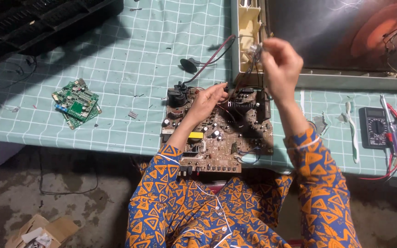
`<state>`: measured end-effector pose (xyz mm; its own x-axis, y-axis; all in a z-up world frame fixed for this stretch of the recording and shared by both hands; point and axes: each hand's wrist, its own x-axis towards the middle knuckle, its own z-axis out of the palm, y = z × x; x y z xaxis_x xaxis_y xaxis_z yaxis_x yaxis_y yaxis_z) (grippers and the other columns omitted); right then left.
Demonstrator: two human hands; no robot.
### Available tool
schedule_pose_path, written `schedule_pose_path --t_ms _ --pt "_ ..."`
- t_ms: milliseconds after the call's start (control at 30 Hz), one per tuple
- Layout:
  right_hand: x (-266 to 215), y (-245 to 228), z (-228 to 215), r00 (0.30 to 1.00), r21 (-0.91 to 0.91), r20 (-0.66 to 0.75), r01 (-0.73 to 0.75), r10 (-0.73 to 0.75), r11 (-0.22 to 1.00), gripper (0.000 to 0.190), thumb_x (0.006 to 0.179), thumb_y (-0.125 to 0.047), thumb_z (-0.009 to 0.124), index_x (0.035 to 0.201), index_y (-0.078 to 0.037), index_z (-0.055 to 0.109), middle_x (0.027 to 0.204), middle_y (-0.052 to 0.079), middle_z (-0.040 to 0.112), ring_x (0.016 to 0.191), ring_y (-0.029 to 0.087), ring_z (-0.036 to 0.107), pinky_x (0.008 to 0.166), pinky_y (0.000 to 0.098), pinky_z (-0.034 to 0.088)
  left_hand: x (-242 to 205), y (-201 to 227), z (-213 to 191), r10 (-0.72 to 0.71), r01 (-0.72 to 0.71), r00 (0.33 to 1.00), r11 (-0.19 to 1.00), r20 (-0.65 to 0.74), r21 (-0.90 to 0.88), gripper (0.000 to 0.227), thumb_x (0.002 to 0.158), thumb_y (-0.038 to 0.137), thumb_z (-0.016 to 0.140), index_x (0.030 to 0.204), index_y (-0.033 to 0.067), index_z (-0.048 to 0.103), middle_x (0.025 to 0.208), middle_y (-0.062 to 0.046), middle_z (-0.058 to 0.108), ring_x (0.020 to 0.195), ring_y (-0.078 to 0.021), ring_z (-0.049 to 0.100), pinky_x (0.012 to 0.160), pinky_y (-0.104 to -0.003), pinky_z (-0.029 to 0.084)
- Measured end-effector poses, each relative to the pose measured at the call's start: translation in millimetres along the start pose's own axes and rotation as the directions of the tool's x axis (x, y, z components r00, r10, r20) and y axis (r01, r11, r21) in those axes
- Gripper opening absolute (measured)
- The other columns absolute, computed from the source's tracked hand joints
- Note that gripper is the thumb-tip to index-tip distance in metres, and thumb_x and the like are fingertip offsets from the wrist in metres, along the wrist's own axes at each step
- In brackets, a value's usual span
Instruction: Testing a television circuit board using a digital multimeter and inspecting electronic components.
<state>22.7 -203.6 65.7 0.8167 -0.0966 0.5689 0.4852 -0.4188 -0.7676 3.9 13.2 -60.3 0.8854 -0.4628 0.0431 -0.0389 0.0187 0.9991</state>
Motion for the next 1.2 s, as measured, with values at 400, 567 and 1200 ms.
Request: schedule_pose_path --t_ms 400,567,1200 --pt "-177 0 20 0.826 -0.041 0.027 0.563 -0.563 0.825 0.014 0.088 -0.011 0.072 0.098 -0.015 0.081 0.089 0.008 0.069 0.063 0.014 0.055 0.058 0.0295 0.052 4 19 50 0.064 -0.055 0.998 0.916 0.010 -0.397 0.067 0.106 0.038 0.063 0.158 0.0037 0.039 0.152 -0.025 0.050 0.121 -0.0326 0.064 0.103 -0.046 0.055" --pt "-239 25 43 0.789 0.005 0.025 0.614 -0.614 0.789 0.009 0.090 -0.013 0.074 0.095 -0.010 0.081 0.086 0.014 0.068 0.052 0.022 0.054 0.048 0.0372 0.049 -11 54 54 -0.039 0.015 0.998 0.868 -0.039 -0.496 0.074 0.099 0.011 0.069 0.160 0.0016 0.028 0.119 -0.019 0.065 0.108 -0.0265 0.066 0.106 -0.044 0.053" --pt "-215 -12 -19 0.926 0.028 0.021 0.377 -0.378 0.926 0.028 0.087 -0.008 0.074 0.112 0.002 0.073 0.093 0.013 0.076 0.068 0.026 0.069 0.058 0.0360 0.059 -78 211 -12 0.755 -0.668 0.517 0.651 -0.404 0.362 0.039 0.101 0.032 0.068 0.111 0.0061 0.041 0.112 -0.022 0.063 0.115 -0.0370 0.067 0.104 -0.050 0.057"
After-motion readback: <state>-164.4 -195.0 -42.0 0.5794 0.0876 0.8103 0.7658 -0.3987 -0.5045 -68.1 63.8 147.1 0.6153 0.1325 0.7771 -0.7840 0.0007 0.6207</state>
